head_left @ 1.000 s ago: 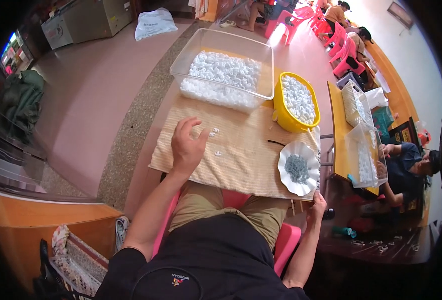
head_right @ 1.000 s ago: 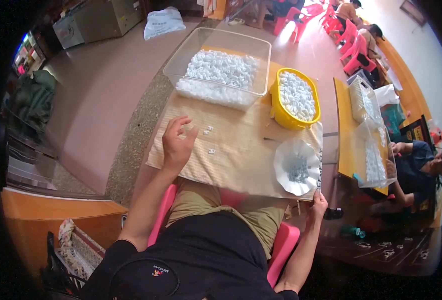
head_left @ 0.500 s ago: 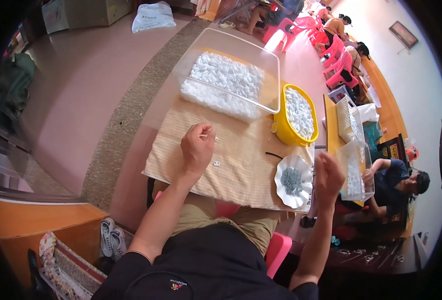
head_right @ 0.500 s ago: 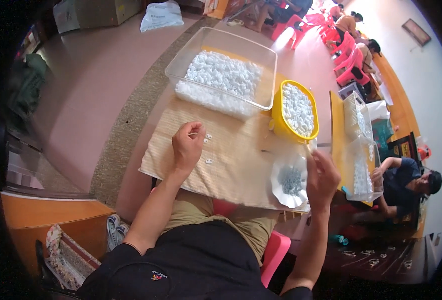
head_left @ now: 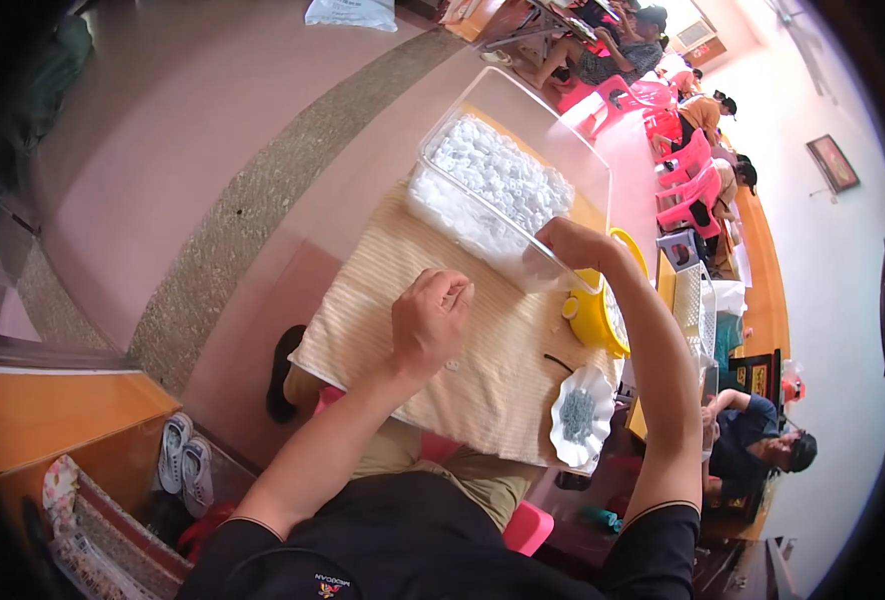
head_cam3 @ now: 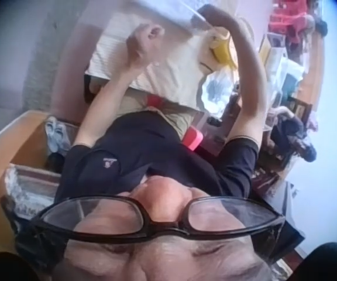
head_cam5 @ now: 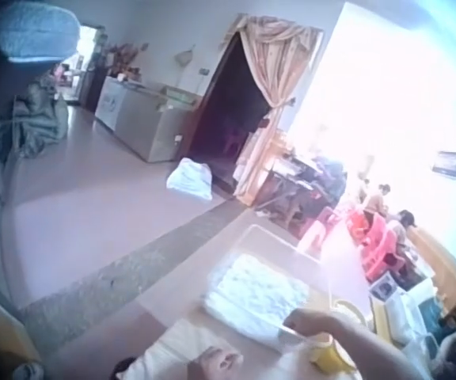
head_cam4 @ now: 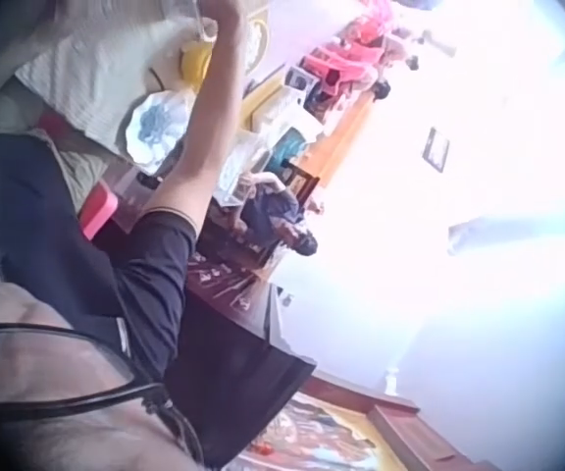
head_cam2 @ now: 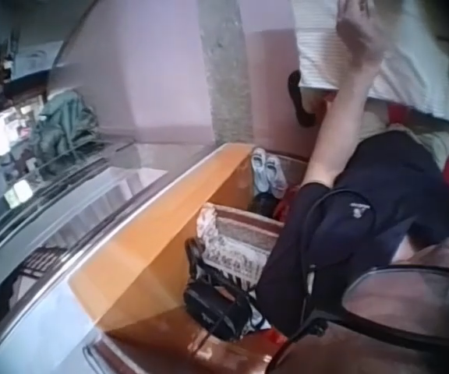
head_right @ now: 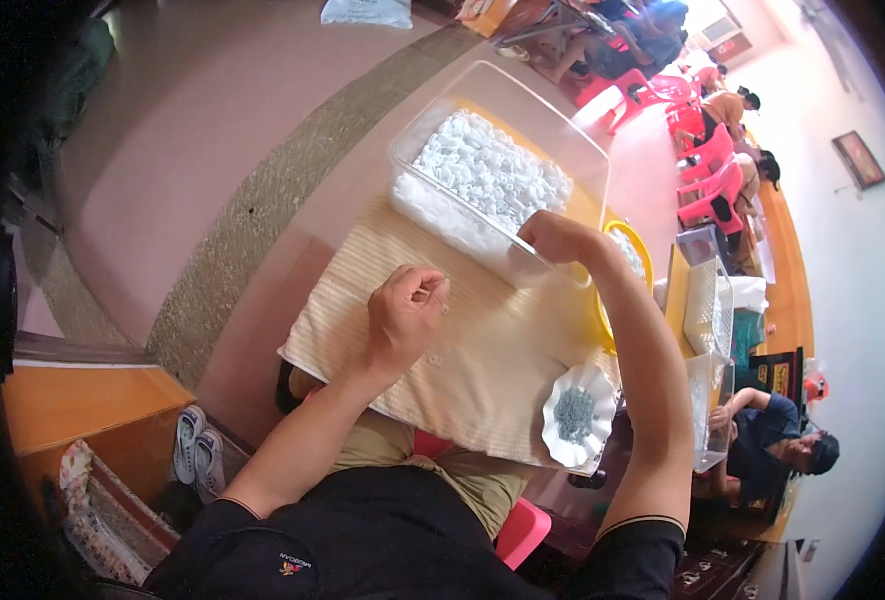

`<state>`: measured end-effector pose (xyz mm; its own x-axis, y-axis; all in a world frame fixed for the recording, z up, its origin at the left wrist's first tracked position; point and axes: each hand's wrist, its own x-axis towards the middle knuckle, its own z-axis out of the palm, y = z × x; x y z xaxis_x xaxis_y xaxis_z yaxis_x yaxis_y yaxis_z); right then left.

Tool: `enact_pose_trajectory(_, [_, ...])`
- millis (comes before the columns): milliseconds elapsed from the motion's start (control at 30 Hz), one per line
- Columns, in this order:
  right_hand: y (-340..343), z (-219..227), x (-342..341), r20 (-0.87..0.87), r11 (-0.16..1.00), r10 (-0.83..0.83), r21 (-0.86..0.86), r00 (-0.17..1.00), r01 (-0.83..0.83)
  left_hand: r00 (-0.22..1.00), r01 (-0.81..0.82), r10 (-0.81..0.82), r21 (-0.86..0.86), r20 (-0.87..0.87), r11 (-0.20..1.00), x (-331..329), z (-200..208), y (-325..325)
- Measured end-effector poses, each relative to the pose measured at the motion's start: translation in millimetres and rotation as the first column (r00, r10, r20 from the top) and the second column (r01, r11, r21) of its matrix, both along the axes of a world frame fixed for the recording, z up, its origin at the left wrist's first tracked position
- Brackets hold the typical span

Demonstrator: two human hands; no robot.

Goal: Manually assembling small white plastic components at a workstation.

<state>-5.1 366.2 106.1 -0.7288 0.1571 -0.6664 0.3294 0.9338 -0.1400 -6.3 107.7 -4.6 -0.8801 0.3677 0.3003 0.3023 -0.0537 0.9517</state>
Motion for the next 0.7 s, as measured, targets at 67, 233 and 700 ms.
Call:
enact_pose_trajectory(67, [5, -15, -4, -0.121, 0.995, -0.046, -0.098, 0.992, 0.034, 0.999, -0.006, 0.006, 0.002, -0.036, 1.000, -1, -2, 1])
enact_pose_trajectory(233, [-9, -30, -15, -0.230, 0.991, -0.106, -0.100, 0.967, 0.085, 1.000, -0.005, 0.005, 0.005, -0.007, 1.000, -1, -2, 2])
enact_pose_trajectory(700, [-7, -51, -26, -0.250, 0.988, 0.084, -0.104, 0.965, -0.113, 0.994, 0.026, -0.031, 0.053, 0.106, 0.998, 0, 2, 1])
